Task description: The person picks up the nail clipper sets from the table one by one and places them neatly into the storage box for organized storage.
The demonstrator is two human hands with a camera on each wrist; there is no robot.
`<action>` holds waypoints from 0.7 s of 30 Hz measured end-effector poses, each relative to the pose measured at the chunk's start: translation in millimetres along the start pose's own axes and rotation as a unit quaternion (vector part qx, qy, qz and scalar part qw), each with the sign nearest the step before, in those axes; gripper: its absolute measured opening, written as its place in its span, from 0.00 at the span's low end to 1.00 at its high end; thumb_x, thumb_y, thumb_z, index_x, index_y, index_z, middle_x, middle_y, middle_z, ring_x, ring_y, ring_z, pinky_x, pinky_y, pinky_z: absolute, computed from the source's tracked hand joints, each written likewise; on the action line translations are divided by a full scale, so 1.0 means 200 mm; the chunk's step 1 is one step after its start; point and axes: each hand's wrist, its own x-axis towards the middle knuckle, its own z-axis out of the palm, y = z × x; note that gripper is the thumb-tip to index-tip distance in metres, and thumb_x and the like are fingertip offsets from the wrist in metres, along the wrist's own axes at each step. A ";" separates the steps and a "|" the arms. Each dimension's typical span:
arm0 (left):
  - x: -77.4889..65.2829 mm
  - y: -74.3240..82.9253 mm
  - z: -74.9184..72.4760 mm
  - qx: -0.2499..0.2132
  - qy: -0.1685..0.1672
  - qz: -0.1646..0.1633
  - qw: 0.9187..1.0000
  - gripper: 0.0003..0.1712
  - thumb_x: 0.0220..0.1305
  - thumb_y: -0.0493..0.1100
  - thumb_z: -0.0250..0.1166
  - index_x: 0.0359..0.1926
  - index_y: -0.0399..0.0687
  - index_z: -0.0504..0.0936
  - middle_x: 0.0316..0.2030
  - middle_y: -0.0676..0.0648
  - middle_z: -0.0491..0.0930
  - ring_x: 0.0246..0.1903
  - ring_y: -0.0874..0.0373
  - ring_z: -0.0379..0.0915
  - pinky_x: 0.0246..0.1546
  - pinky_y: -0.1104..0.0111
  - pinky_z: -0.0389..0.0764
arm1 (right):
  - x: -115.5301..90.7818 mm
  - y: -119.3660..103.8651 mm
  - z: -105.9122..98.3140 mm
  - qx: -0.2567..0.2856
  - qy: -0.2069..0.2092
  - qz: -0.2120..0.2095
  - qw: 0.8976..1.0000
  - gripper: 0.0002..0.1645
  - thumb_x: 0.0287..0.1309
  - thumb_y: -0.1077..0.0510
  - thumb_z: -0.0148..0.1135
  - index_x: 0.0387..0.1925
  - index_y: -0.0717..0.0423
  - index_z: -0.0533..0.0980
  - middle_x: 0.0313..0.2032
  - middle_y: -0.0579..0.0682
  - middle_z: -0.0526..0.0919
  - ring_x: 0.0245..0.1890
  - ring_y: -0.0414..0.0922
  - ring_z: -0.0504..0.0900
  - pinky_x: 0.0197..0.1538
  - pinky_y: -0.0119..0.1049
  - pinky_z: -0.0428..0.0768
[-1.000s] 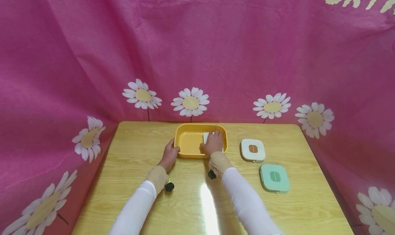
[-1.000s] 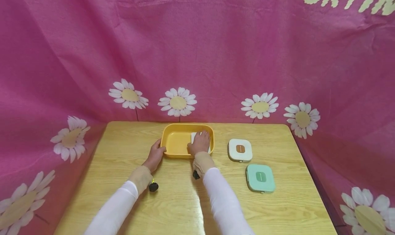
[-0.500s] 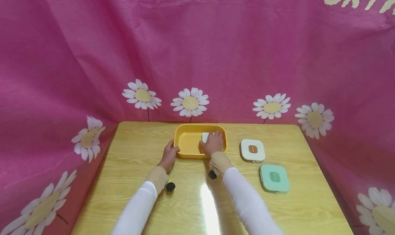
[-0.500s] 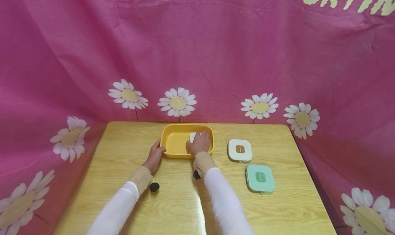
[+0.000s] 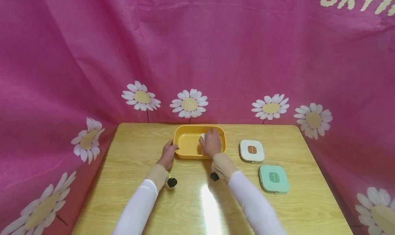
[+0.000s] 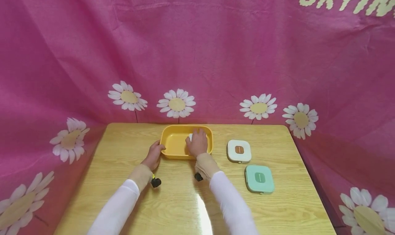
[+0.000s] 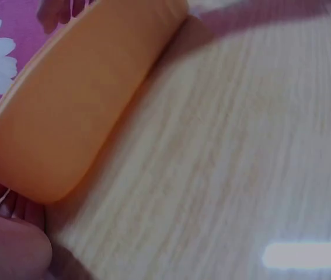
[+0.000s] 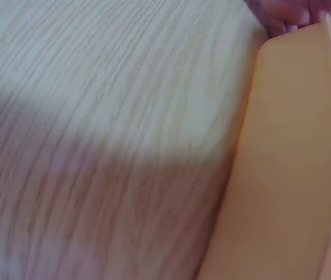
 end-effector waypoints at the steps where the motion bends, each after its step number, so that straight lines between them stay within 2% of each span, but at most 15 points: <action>1: 0.00 0.01 0.00 0.002 0.002 -0.003 1.000 0.36 0.58 0.30 0.53 0.71 0.30 0.70 0.66 0.32 0.73 0.60 0.46 0.71 0.57 0.65 0.74 | 0.00 0.00 -0.01 0.009 0.002 -0.006 1.000 0.27 0.63 0.55 0.61 0.54 0.76 0.77 0.58 0.76 0.76 0.59 0.71 0.75 0.60 0.62 0.79; 3: 0.00 0.02 0.01 0.006 0.004 -0.009 1.000 0.36 0.58 0.31 0.53 0.70 0.30 0.71 0.64 0.32 0.74 0.58 0.47 0.72 0.54 0.67 0.74 | 0.00 0.01 -0.05 0.025 0.007 -0.021 0.999 0.28 0.63 0.57 0.61 0.56 0.76 0.76 0.58 0.77 0.76 0.60 0.72 0.75 0.63 0.63 0.76; 6: 0.01 0.04 0.01 0.005 0.006 -0.015 1.000 0.36 0.57 0.31 0.52 0.69 0.30 0.72 0.63 0.32 0.75 0.56 0.47 0.72 0.50 0.69 0.74 | -0.01 0.03 -0.12 0.039 0.000 -0.022 0.999 0.28 0.65 0.58 0.61 0.58 0.76 0.75 0.60 0.78 0.74 0.63 0.72 0.73 0.65 0.64 0.73; 13: 0.01 0.04 -0.01 -0.019 -0.005 -0.030 0.999 0.41 0.55 0.30 0.50 0.74 0.31 0.67 0.70 0.32 0.70 0.62 0.46 0.68 0.53 0.70 0.73 | -0.05 0.13 -0.28 0.031 -0.022 0.021 0.999 0.36 0.66 0.51 0.61 0.67 0.73 0.71 0.67 0.75 0.70 0.69 0.69 0.68 0.70 0.64 0.69; 21: 0.03 0.04 0.00 -0.053 -0.005 -0.047 0.997 0.42 0.57 0.28 0.49 0.76 0.31 0.64 0.70 0.32 0.69 0.60 0.46 0.71 0.47 0.74 0.76 | -0.09 0.32 -0.40 0.016 -0.009 0.042 0.999 0.40 0.66 0.48 0.61 0.68 0.74 0.70 0.67 0.76 0.68 0.70 0.72 0.65 0.70 0.67 0.65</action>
